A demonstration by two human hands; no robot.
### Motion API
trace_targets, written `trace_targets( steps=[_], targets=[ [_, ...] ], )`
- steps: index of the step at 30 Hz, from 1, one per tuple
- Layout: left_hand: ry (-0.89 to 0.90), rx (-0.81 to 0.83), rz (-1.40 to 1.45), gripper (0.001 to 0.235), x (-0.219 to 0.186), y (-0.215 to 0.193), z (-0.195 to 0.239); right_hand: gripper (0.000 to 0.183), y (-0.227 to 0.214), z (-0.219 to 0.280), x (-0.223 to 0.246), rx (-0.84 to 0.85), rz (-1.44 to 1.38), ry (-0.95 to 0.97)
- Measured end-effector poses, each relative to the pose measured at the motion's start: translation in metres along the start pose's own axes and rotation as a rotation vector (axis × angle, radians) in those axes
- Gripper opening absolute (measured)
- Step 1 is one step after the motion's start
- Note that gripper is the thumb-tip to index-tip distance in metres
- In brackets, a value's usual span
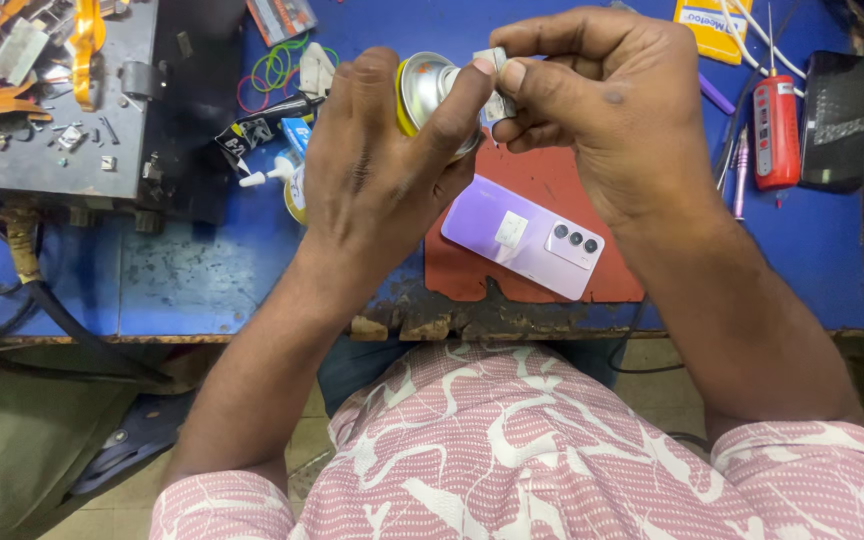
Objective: The person applies a liquid from a spray can to the back of a purple smartphone, then uses a black plastic pry tool to separate the back cover. The person then uses a screwdriver to remove screws from the internal frame, exposing the battery and circuitry.
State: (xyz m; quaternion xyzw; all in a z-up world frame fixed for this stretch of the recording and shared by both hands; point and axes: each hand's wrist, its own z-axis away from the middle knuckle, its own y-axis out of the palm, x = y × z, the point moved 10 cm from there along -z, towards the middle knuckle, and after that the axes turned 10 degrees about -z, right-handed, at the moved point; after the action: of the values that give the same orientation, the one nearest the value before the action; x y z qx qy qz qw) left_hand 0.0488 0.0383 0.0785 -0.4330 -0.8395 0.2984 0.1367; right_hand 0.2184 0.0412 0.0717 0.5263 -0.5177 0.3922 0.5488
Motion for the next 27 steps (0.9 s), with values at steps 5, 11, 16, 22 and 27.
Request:
trace_targets(
  steps=[5,11,16,22,27],
  targets=[
    [0.002,0.003,0.008,0.073,-0.001,0.007,0.003,0.02,-0.003,0.002,0.0,-0.022,0.008,0.007],
    [-0.002,0.001,0.01,0.07,-0.002,0.009,0.003,0.02,-0.005,0.002,-0.001,-0.018,0.022,0.011],
    [-0.042,0.024,0.064,0.073,0.004,0.009,0.007,0.02,-0.012,0.004,-0.004,-0.012,0.011,0.019],
    [-0.266,-0.074,0.217,0.079,0.058,0.001,0.041,0.02,-0.034,0.004,-0.034,0.07,0.25,0.086],
    [-0.386,-0.097,0.239,0.089,0.082,0.006,0.079,0.021,-0.028,0.019,-0.069,0.134,0.724,-0.006]
  ],
)
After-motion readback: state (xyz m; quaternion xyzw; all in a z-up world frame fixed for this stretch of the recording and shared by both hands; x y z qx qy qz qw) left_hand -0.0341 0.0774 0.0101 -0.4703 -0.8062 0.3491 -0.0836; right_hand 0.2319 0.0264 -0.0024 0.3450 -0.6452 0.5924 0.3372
